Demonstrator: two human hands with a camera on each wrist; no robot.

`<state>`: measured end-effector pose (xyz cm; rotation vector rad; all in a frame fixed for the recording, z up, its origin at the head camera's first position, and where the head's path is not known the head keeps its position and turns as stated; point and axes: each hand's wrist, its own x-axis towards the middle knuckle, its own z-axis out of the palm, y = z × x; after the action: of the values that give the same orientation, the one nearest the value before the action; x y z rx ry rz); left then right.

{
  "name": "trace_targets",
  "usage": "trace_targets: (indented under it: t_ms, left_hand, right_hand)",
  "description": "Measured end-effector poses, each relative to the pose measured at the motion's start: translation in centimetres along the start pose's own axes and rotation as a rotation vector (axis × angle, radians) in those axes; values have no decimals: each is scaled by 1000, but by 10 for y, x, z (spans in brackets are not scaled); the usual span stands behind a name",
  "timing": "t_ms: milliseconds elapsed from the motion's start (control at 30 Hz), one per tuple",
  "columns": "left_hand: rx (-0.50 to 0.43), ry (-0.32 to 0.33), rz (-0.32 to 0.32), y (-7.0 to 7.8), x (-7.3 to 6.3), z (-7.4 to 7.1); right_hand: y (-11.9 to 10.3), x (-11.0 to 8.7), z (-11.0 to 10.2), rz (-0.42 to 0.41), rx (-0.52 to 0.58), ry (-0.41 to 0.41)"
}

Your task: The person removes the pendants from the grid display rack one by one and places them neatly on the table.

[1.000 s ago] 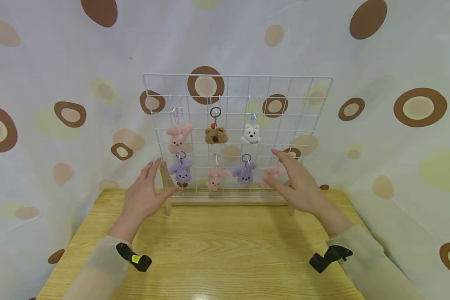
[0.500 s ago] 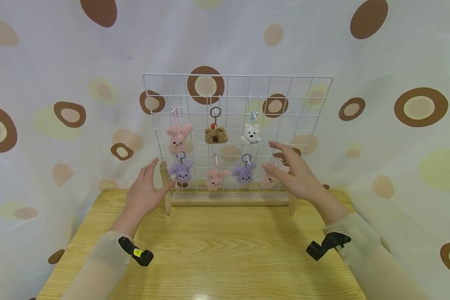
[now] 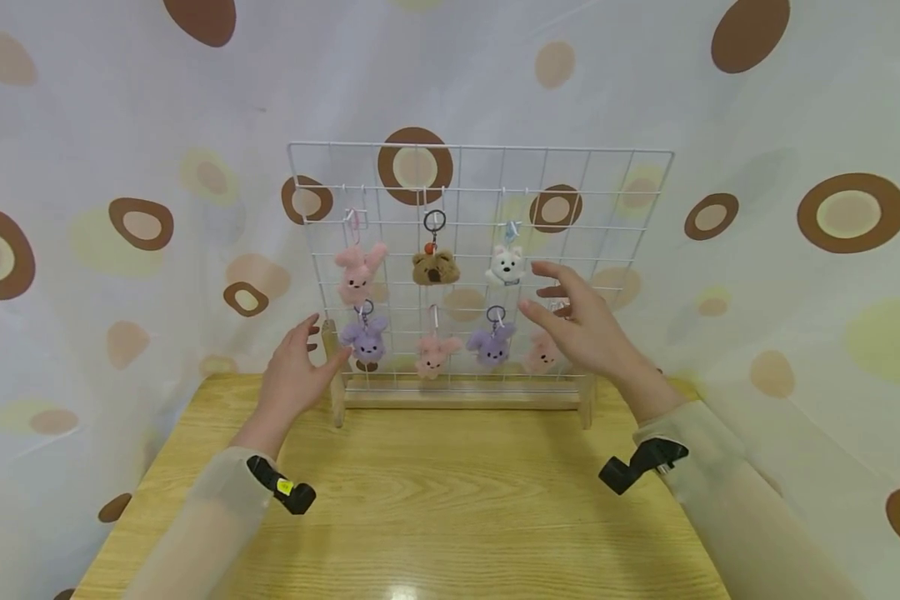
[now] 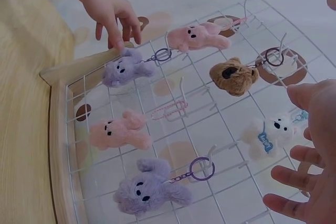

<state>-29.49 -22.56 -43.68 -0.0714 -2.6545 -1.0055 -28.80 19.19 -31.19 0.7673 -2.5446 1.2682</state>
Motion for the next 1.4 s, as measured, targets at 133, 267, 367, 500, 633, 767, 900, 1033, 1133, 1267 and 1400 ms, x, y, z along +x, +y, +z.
trace_targets:
  t_ms: [133,267,367,500,633,767,900,1033,1133,1267,1400]
  left_hand:
    - [-40,27,-4,-1,4,5]
    - [-72,49,-12,-2,8,8]
    - [-89,66,-16,-4,10,10]
    - [-108,89,-13,-5,14,13]
    - [-136,133,-6,-4,16,16]
    - [-172,200,-6,0,16,18]
    - [-208,247,-10,2,15,20]
    - [-234,281,7,-1,14,25]
    - [-213,312,33,-3,14,28]
    - [-176,338,53,-1,15,30]
    - [-175,341,53,0,17,30]
  right_hand:
    - [-3,7,-2,9,3,19]
    - [-5,13,-2,19,-8,33]
    - [-7,18,-2,32,-16,39]
    - [-10,23,-2,54,-30,39]
    - [-13,26,-4,79,-38,33]
    - [-15,30,-6,76,-25,30]
    - [-16,35,-6,64,-9,22]
    - [-16,40,-4,73,-1,25]
    - [-17,45,-3,88,16,30]
    - [-19,53,-4,96,35,33]
    - [-22,59,-5,127,33,46]
